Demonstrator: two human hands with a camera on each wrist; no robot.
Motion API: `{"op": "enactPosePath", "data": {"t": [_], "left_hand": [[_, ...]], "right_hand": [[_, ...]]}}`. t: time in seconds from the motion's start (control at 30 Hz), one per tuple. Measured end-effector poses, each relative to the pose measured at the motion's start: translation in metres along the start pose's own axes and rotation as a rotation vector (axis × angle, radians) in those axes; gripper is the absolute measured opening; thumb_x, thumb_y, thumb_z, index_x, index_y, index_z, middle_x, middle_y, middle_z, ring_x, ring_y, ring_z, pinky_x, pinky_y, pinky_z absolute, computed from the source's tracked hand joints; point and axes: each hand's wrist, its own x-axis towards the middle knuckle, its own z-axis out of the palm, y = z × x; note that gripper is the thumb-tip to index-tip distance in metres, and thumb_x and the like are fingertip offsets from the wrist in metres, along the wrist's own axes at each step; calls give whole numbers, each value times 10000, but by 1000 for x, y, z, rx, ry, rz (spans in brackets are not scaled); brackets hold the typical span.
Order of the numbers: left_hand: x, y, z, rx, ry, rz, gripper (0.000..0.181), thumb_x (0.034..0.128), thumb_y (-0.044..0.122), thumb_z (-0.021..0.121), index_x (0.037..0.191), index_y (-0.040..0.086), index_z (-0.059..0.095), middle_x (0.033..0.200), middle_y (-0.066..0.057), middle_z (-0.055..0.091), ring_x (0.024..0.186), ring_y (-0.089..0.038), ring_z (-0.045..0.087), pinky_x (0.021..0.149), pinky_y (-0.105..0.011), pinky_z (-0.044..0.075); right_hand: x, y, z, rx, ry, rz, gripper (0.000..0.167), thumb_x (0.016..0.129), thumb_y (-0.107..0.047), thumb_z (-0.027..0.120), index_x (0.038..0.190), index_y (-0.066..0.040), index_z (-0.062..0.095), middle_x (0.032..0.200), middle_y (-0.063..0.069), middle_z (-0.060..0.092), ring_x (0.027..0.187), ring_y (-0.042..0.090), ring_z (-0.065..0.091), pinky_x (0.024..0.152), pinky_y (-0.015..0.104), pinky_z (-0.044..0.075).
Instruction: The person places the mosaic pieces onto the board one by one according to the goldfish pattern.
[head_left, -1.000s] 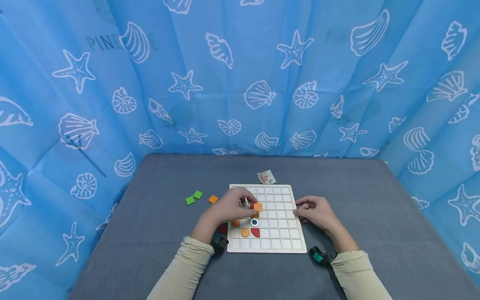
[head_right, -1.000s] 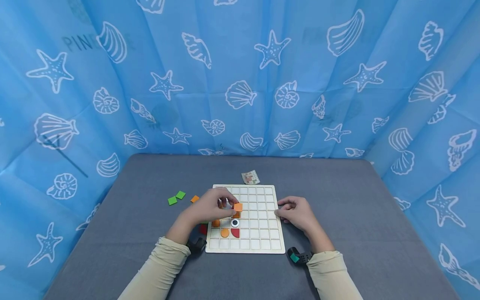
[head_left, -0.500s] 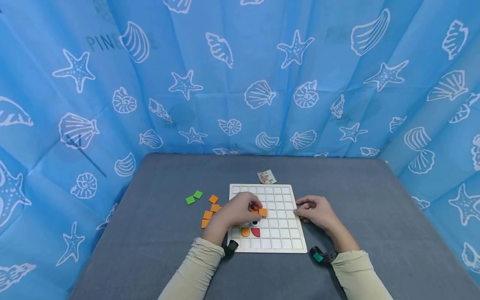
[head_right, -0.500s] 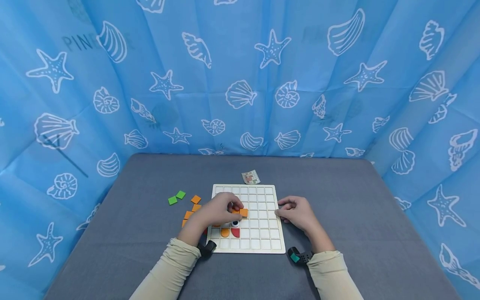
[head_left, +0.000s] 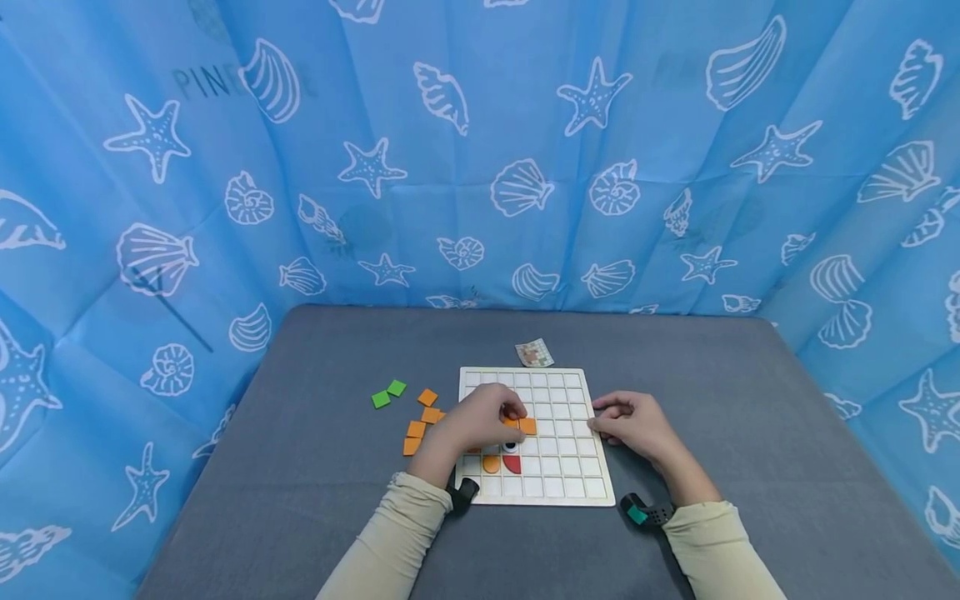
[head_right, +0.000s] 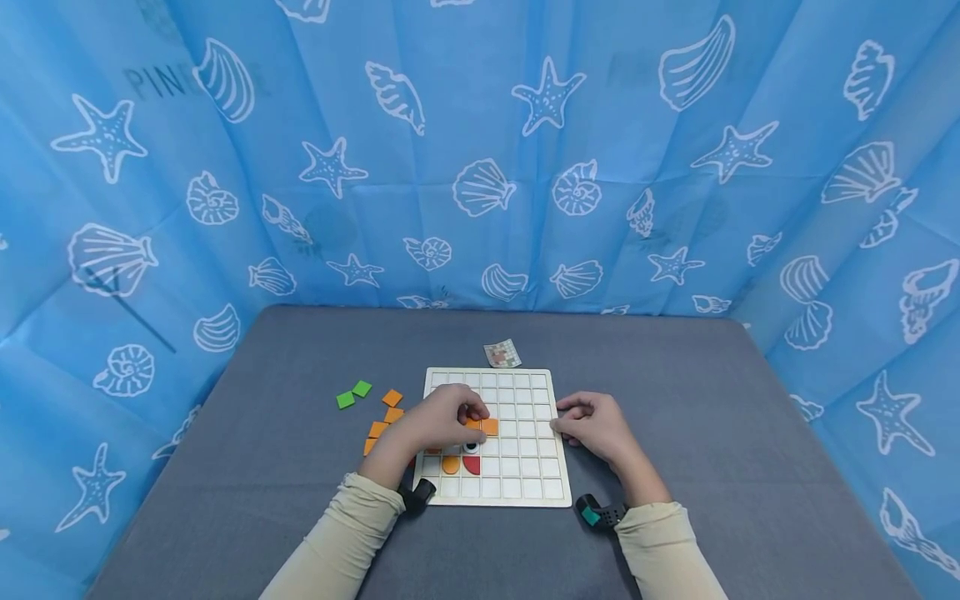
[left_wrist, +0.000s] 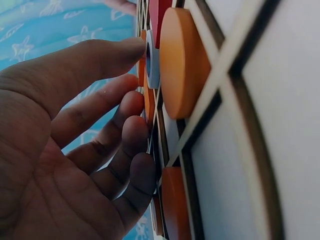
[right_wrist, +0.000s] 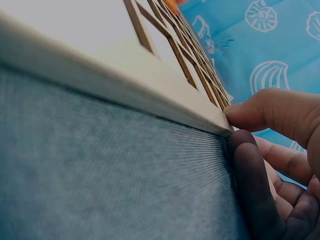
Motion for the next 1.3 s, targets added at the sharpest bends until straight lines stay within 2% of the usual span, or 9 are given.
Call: {"op": "enactPosePath", "data": {"t": [0.23, 0.4, 0.6, 0.77, 0.9, 1.03, 1.3], "left_hand": [[-1, -1, -2, -20, -7, 8, 195, 937, 86, 784, 1130, 56, 791, 1085, -46, 737, 964, -132, 651, 889, -295, 557], [1, -2, 0, -6, -5, 18, 171, 945, 53, 750, 1110, 59, 796, 1063, -40, 738, 935, -111, 643, 870, -281, 556], [0, 0, 1, 15, -8, 2, 184, 969, 74, 724, 1139, 85, 795, 1084, -29, 726, 892, -87, 609, 862, -281, 543], [-2, 1, -5, -4, -4, 18, 165, 977, 92, 717, 1124, 86, 792, 1058, -12, 736, 873, -96, 621, 835, -277, 545], [-9, 0, -14, -32, 24, 36, 147, 993, 120, 720, 1115, 82, 792, 1008, 5, 717, 847, -142, 620, 783, -291, 532], [-20, -6, -30, -31, 63, 38, 173, 1009, 148, 716, 1142, 69, 792, 1007, -16, 709, 837, -171, 611, 758, -304, 519], [-54, -37, -65, -6, 169, -40, 193, 1016, 173, 720, 1169, 72, 781, 1059, -22, 707, 873, -159, 602, 755, -319, 523]], "right_hand": [[0, -1, 0, 4, -5, -1, 385, 928, -113, 801, 1248, 69, 686, 864, 50, 771, 741, 122, 698, 653, 274, 596], [0, -1, -1, 7, -8, -1, 386, 926, -116, 803, 1246, 66, 687, 867, 54, 773, 743, 124, 700, 654, 274, 598], [1, 0, -1, 7, -9, -4, 386, 927, -115, 803, 1246, 69, 686, 865, 50, 773, 743, 128, 703, 653, 277, 599], [1, 1, 0, -3, 0, -12, 374, 929, -111, 800, 1239, 67, 691, 861, 51, 773, 733, 120, 701, 647, 273, 598], [1, 2, 1, -3, 3, -11, 377, 929, -115, 802, 1243, 63, 692, 864, 54, 773, 733, 121, 699, 647, 271, 596], [0, 1, 1, 1, 3, -8, 380, 931, -120, 803, 1247, 59, 691, 872, 59, 775, 744, 127, 700, 652, 272, 595], [0, 2, 0, 8, -6, -15, 387, 932, -125, 804, 1252, 60, 689, 883, 69, 778, 742, 129, 701, 655, 278, 596]]}}
